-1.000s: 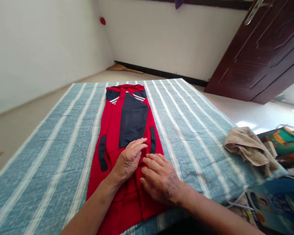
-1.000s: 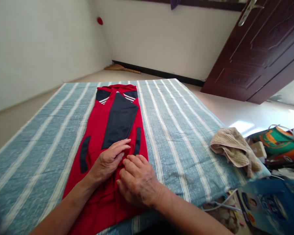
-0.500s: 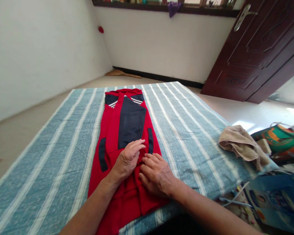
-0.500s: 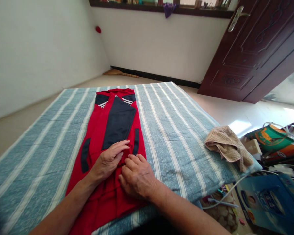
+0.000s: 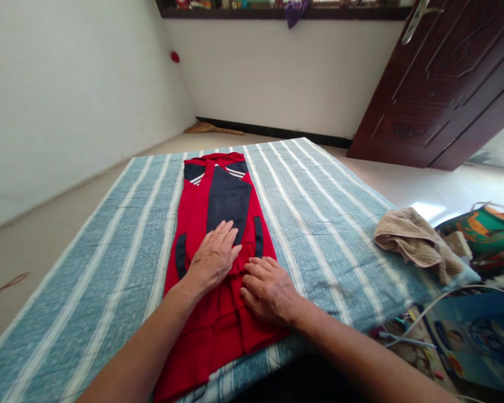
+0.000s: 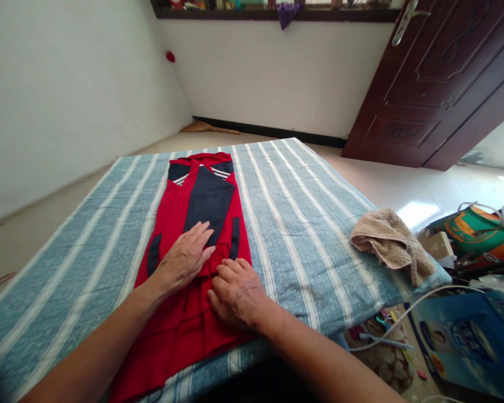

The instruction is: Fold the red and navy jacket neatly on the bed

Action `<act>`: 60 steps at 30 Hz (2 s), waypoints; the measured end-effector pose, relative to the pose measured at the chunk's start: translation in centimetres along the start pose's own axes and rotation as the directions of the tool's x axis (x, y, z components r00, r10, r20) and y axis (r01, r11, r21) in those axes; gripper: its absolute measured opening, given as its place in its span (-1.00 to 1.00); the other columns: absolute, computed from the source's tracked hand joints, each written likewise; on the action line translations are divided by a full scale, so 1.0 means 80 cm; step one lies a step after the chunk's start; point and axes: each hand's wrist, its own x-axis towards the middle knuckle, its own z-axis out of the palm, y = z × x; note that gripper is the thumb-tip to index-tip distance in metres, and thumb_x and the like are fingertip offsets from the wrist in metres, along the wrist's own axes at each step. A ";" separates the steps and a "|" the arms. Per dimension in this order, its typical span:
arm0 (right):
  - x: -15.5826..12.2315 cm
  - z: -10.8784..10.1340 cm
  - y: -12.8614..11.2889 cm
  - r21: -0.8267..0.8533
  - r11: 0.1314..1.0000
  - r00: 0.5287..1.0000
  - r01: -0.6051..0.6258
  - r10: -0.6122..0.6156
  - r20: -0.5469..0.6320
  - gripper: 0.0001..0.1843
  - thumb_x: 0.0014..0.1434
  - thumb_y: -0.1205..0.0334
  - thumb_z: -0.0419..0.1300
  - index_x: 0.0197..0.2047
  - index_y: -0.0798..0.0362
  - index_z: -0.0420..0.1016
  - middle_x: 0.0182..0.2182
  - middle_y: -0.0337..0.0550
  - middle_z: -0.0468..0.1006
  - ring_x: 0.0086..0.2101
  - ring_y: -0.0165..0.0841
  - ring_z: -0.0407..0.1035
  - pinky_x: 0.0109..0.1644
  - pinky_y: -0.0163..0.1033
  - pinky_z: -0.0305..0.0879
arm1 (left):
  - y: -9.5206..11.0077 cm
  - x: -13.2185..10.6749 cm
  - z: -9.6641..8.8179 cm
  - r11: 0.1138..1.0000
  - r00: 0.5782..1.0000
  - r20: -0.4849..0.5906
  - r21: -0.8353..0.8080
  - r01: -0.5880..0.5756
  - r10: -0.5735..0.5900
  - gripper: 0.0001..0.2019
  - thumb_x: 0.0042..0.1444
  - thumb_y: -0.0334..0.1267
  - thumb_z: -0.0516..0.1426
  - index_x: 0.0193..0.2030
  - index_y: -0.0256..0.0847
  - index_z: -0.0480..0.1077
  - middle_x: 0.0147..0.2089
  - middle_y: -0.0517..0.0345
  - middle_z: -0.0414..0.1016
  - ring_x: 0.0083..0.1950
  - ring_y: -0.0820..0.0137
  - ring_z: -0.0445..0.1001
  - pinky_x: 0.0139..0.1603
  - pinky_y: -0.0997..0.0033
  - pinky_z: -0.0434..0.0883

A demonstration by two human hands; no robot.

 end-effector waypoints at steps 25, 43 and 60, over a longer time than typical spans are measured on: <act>0.000 0.003 0.001 -0.031 1.000 1.000 0.005 -0.005 0.005 -0.85 0.24 0.19 0.11 -0.32 0.05 0.43 -0.15 -0.06 0.50 -0.03 -0.22 0.30 0.08 -0.09 0.17 | 0.002 -0.006 0.016 0.992 0.998 0.041 0.121 0.034 -0.039 -0.51 0.26 -0.07 -0.07 0.25 -0.26 0.20 0.33 -0.13 0.18 0.36 0.13 0.09 0.26 -0.06 0.14; -0.016 -0.024 -0.008 0.058 0.998 0.996 -0.028 0.033 -0.084 -0.83 0.25 0.22 0.06 -0.28 0.06 0.44 -0.09 -0.03 0.51 0.02 -0.23 0.29 0.13 -0.12 0.20 | -0.004 -0.004 0.020 0.986 1.000 -0.005 0.167 -0.003 0.004 -0.48 0.27 -0.05 -0.15 0.23 -0.34 0.24 0.29 -0.16 0.24 0.32 0.10 0.16 0.20 -0.03 0.20; -0.388 -0.081 0.069 -0.344 0.322 0.283 -0.882 0.946 0.158 -0.57 0.25 0.28 -0.13 0.07 0.07 0.43 -0.40 -0.01 0.58 -0.35 -0.17 0.48 -0.34 -0.22 0.23 | -0.009 0.006 0.019 0.984 0.999 0.041 0.180 -0.001 -0.007 -0.42 0.23 -0.06 -0.17 0.23 -0.44 0.24 0.29 -0.23 0.23 0.33 0.06 0.14 0.20 -0.02 0.20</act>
